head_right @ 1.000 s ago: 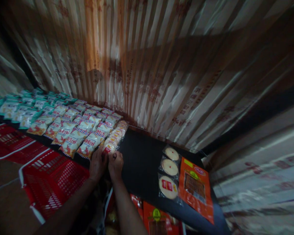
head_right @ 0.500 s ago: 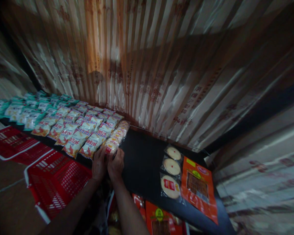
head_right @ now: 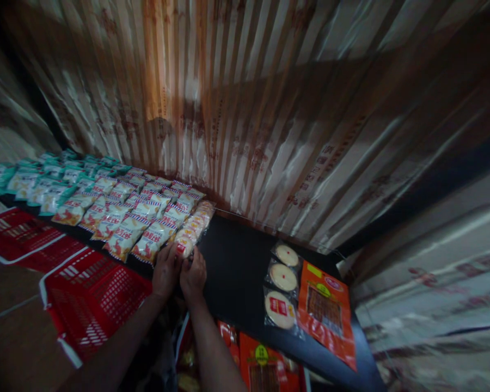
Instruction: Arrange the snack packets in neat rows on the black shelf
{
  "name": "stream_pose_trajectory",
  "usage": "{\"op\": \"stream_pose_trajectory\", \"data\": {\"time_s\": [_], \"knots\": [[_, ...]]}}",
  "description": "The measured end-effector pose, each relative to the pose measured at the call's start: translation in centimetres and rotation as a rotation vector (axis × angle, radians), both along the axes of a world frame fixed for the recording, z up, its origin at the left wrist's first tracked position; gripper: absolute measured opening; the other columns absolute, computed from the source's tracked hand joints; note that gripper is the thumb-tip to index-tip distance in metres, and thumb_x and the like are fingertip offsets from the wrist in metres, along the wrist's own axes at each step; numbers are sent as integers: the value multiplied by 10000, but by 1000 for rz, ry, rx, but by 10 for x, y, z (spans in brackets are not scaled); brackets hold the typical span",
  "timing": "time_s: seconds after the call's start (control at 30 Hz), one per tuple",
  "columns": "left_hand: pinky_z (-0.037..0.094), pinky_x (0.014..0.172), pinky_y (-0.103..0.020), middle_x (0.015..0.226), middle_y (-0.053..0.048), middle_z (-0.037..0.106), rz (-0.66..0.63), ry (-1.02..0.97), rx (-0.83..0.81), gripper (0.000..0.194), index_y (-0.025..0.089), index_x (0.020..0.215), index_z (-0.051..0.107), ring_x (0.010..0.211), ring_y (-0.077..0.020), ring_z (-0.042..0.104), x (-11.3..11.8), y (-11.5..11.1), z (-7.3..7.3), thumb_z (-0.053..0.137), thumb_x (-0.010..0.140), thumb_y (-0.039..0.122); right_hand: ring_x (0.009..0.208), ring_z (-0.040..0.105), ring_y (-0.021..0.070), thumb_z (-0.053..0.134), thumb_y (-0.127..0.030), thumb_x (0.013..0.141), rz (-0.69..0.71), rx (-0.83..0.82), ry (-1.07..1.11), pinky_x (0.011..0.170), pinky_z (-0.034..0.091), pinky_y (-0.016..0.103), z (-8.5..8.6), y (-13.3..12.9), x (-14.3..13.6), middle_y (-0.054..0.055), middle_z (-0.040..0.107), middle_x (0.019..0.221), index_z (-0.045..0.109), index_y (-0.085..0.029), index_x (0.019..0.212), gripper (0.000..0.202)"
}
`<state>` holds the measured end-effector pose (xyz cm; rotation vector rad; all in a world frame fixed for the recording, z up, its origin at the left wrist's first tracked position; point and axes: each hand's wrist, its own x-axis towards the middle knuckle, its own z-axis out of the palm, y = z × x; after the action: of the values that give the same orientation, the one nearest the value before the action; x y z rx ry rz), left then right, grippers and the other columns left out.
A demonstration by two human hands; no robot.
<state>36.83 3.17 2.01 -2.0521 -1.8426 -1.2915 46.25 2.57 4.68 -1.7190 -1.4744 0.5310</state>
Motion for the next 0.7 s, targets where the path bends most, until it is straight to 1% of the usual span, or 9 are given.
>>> {"op": "stream_pose_trajectory", "data": {"time_s": [0.13,0.27,0.4,0.53,0.7], "knots": [[458,926,-432,1187,-155,544,-11,-12,33,392,129,1235,462,1120,-257,497,-1,1,-4,416,888,305,934,616,196,458,-175,752,23,-9,36,874,450,325,-1,-1,1,129,609,1123,507,-125,1230,484],[449,935,-439,1222,-148,526,4,-24,41,377,159,1236,463,1149,-262,485,0,1,-3,422,884,288,952,613,190,429,-180,765,16,48,81,862,464,312,-4,-3,2,137,588,1155,517,-125,1214,460],[454,927,-451,1226,-155,520,5,-12,27,369,159,1219,476,1148,-277,486,0,1,-2,439,876,287,987,604,207,442,-162,750,24,44,50,894,453,330,-6,-1,2,135,615,1119,573,-127,1151,424],[453,930,-465,1223,-140,527,-13,-24,22,366,181,1219,473,1144,-277,497,0,2,-3,456,864,268,1018,595,199,446,-165,755,28,65,26,923,435,328,-6,0,4,107,630,1120,594,-157,1135,408],[454,941,-453,1224,-143,539,-31,-20,20,365,164,1215,483,1149,-267,502,-1,3,-5,443,863,251,957,620,181,452,-163,752,50,63,57,868,468,306,-6,-2,5,107,629,1129,571,-152,1167,432]]}}
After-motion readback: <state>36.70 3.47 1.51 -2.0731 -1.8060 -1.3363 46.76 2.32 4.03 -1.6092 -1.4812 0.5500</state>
